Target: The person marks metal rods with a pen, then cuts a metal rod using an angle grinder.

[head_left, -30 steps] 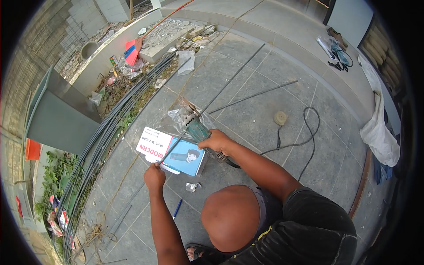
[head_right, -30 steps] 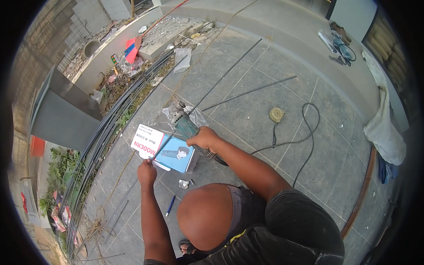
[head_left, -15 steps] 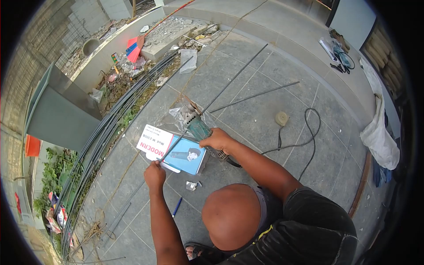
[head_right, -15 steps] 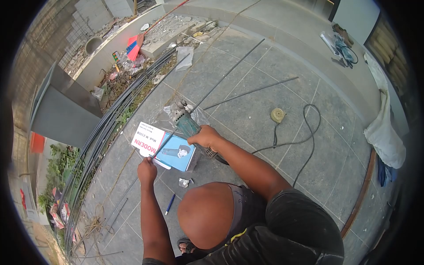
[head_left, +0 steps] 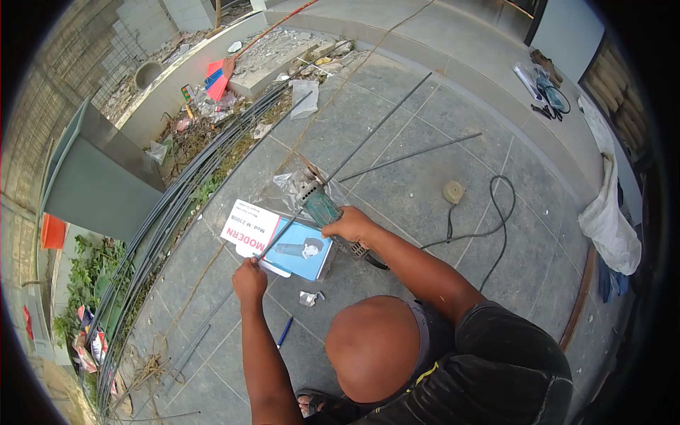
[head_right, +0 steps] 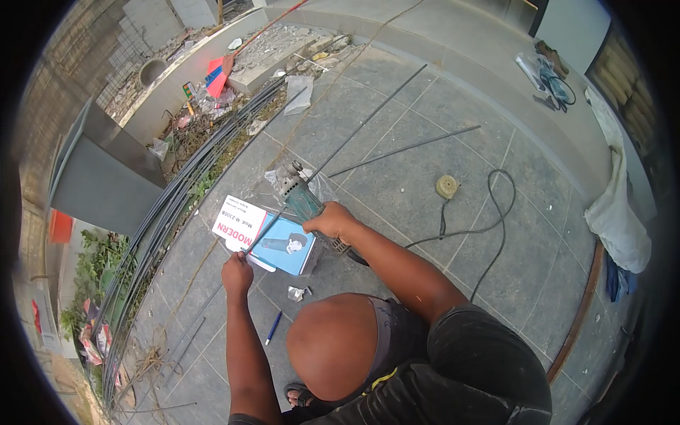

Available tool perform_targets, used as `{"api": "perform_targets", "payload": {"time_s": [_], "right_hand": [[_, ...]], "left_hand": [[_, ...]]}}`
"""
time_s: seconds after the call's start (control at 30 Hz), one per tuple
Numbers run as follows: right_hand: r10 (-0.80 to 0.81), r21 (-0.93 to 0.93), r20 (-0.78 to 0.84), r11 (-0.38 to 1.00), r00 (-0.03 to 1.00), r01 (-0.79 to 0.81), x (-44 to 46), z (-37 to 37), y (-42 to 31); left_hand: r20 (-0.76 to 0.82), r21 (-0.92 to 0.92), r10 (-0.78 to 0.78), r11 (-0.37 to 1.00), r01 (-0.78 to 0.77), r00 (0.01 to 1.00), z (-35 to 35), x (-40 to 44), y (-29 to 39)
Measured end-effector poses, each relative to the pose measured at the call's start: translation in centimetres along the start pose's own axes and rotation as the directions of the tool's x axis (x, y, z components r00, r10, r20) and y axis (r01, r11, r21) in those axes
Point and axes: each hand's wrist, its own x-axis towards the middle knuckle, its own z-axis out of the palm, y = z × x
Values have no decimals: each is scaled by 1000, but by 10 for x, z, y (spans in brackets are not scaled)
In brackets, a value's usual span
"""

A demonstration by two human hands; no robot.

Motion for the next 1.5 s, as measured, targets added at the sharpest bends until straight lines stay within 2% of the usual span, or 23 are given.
{"api": "perform_targets", "payload": {"time_s": [1.5], "right_hand": [[-5,47,8,999,1000,5,-1,1,1]], "left_hand": [[-4,4,8,1000,-8,1000,1,1,-1]]}}
